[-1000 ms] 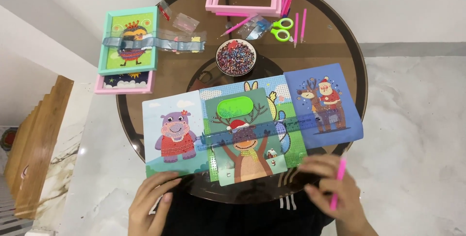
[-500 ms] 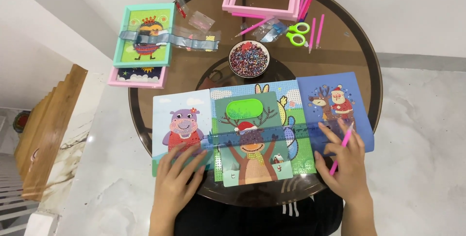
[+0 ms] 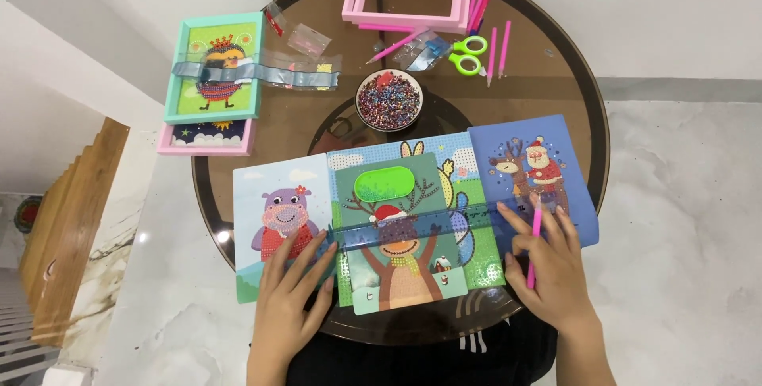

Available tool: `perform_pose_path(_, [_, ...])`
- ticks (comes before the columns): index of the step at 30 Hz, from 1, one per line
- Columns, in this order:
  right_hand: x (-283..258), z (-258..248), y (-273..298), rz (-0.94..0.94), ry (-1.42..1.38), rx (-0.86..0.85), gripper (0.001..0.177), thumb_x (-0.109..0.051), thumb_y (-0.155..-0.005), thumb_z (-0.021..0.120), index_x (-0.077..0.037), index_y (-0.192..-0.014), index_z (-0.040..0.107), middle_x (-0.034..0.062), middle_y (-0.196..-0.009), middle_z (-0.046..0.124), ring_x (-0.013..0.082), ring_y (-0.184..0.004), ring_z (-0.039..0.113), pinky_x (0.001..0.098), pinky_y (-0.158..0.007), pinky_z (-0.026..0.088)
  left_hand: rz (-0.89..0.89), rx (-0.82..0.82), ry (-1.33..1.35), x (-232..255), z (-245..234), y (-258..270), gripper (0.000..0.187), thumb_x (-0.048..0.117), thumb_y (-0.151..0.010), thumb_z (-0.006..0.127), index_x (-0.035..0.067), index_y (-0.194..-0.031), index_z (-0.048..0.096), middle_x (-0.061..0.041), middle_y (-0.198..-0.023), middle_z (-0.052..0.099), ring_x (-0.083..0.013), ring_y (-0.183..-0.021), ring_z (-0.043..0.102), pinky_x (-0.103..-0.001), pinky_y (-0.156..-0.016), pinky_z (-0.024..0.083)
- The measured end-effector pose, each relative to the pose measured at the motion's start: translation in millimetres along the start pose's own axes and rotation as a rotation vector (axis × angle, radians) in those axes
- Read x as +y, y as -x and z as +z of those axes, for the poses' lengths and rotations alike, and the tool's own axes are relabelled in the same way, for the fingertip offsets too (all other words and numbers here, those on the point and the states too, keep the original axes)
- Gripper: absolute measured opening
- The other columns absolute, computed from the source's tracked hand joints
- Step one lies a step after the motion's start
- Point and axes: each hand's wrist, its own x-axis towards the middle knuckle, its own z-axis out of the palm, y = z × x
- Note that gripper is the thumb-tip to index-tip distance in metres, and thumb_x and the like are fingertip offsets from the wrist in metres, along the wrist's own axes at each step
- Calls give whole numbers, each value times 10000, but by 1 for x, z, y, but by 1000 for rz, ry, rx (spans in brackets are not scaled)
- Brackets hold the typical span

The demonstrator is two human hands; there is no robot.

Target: The person is performing diamond painting, using a stylus tool to pick up small resin beads from a tray and place them onto a coded adhesive canvas, occasionally using a ruler for alignment.

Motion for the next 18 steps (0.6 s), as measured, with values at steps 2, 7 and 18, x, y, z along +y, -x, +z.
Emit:
perform_pose_path(2, [1, 1, 1, 13, 36, -30, 137, -161, -845, 486, -114, -775, 378, 34, -1410, 518, 388, -1408, 341, 496, -1135, 192, 1, 16, 3, -1, 1, 1, 394, 243, -924, 517, 172, -1308, 569, -11, -1407, 518, -324, -1379, 366, -498, -1040, 386])
perform_pose_path(7, [2, 1, 1, 17, 45, -40, 127, -151, -822, 494, -115, -775, 381, 33, -1407, 522, 397, -1407, 340, 504, -1138, 189, -3, 24, 28, 0, 0, 0, 391, 224, -914, 529, 169, -1299, 575, -10, -1403, 522, -319, -1385, 363, -494, -1044, 390])
perform_pose_path(18, [0, -3, -3, -24, 44, -59, 143, -127, -834, 508, -115, -786, 374, 45, -1408, 517, 403, -1403, 343, 508, -1152, 178, 10, 26, 5, 1, 0, -1, 387, 216, -913, 539, 147, -1292, 576, -25, -1395, 525, -319, -1380, 362, -483, -1044, 391])
